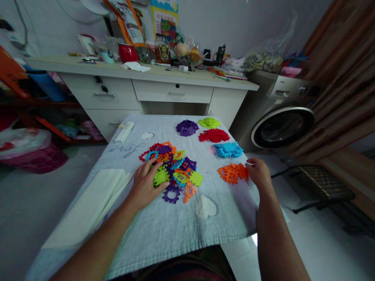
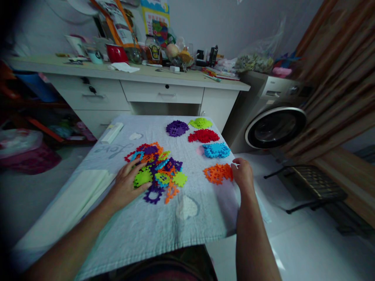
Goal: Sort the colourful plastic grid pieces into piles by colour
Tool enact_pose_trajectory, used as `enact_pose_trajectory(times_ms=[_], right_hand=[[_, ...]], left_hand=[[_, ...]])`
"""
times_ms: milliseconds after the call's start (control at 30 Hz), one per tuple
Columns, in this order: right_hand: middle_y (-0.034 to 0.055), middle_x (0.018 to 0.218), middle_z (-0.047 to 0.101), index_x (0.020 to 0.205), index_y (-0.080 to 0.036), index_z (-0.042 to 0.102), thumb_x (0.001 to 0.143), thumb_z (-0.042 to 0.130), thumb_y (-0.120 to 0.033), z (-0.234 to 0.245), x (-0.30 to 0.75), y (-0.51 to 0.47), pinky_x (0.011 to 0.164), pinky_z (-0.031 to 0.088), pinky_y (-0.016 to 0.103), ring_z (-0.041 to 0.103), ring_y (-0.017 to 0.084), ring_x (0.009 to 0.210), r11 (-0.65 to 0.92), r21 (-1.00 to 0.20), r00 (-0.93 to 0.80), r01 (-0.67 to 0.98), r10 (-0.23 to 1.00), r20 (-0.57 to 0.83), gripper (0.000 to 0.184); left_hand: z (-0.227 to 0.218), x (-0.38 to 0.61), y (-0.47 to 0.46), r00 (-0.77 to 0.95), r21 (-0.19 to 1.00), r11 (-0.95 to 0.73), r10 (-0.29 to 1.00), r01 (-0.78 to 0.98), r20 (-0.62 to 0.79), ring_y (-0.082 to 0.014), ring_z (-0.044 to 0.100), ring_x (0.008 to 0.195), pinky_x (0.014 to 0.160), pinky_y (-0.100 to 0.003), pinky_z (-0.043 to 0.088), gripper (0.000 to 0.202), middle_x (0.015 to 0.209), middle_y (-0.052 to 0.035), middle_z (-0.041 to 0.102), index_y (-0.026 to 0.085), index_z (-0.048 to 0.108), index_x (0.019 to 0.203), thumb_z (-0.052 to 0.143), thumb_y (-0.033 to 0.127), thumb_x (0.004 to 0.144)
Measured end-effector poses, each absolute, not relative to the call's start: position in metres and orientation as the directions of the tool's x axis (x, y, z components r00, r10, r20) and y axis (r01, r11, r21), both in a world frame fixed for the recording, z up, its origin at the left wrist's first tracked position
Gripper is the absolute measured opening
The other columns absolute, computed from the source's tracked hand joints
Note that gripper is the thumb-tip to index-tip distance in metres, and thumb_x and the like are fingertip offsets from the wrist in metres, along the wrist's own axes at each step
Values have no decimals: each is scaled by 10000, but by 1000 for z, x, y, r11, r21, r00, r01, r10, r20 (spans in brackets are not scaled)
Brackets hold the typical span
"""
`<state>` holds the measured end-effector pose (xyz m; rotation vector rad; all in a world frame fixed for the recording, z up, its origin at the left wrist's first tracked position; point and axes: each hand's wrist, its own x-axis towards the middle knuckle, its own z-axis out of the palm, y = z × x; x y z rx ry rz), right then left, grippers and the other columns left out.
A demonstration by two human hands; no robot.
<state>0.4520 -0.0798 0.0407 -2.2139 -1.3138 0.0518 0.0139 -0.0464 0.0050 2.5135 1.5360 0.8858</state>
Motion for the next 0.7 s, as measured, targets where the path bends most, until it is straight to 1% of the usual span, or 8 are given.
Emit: enact_pose_trajectory(times_ms=[100, 167, 300, 367, 433, 500, 600, 700], right_hand=[[99, 928, 666, 911, -163, 674, 761, 530, -308, 52, 431, -72, 748, 471, 338, 615, 202, 783, -256, -491, 440, 833, 844, 307, 254], [88, 931, 669, 914, -170, 663, 775, 541, -303, 60, 407, -65, 755, 474, 335, 614, 198, 803, -129, -520, 333, 844, 887, 320, 228], [64, 933, 675, 956, -194, 648, 819, 559, -269, 70, 341, -52, 762, 469, 316, 616, 188, 851, 190, -584, -34, 789, 963, 267, 180], [64, 936, 674, 953, -200, 651, 831, 584, -271, 71, 308, -47, 780, 462, 313, 614, 184, 858, 277, -602, -161, 749, 957, 240, 156], [64, 928, 673, 987, -198, 642, 831, 607, -287, 67, 281, -43, 768, 456, 312, 609, 185, 839, 277, -632, -175, 724, 960, 220, 184], [41, 870, 666, 1025, -203, 624, 830, 604, -284, 60, 263, -40, 731, 451, 299, 599, 174, 781, 233, -681, -115, 694, 970, 214, 212], [-6, 753, 629, 981, -222, 607, 812, 581, -265, 47, 253, -37, 653, 439, 269, 573, 154, 688, 171, -774, -17, 610, 979, 203, 177], [-17, 734, 606, 968, -225, 587, 779, 570, -274, 37, 256, -35, 616, 444, 260, 559, 146, 648, 149, -858, 47, 491, 979, 196, 196]], left_hand=[[6, 14, -46, 322, 355, -486, 843, 799, 430, -343, 420, 1314, 1076, -540, 366, 611, 1437, -145, 409, 221, 470, 1335, 627, 481, 805], [5, 14, -46, 310, 364, -473, 851, 802, 423, -339, 429, 1305, 1073, -535, 370, 614, 1432, -140, 415, 224, 468, 1337, 634, 474, 801], [4, 14, -46, 297, 369, -455, 862, 810, 411, -335, 443, 1292, 1068, -529, 377, 604, 1434, -139, 414, 219, 473, 1329, 634, 471, 804], [4, 15, -46, 297, 373, -456, 863, 808, 409, -336, 442, 1293, 1065, -530, 380, 596, 1435, -142, 412, 215, 475, 1325, 629, 469, 808], [5, 15, -46, 298, 383, -459, 862, 802, 410, -338, 440, 1293, 1060, -533, 382, 584, 1431, -146, 415, 212, 480, 1321, 621, 466, 815], [6, 16, -46, 293, 400, -461, 863, 793, 412, -339, 439, 1293, 1058, -540, 381, 572, 1421, -143, 424, 221, 487, 1318, 621, 461, 816], [7, 16, -46, 284, 421, -458, 865, 783, 414, -336, 440, 1292, 1059, -545, 376, 571, 1411, -128, 434, 246, 491, 1318, 635, 455, 806], [6, 16, -46, 291, 422, -465, 862, 778, 415, -332, 434, 1293, 1066, -540, 372, 571, 1410, -126, 432, 243, 491, 1316, 637, 454, 806]])
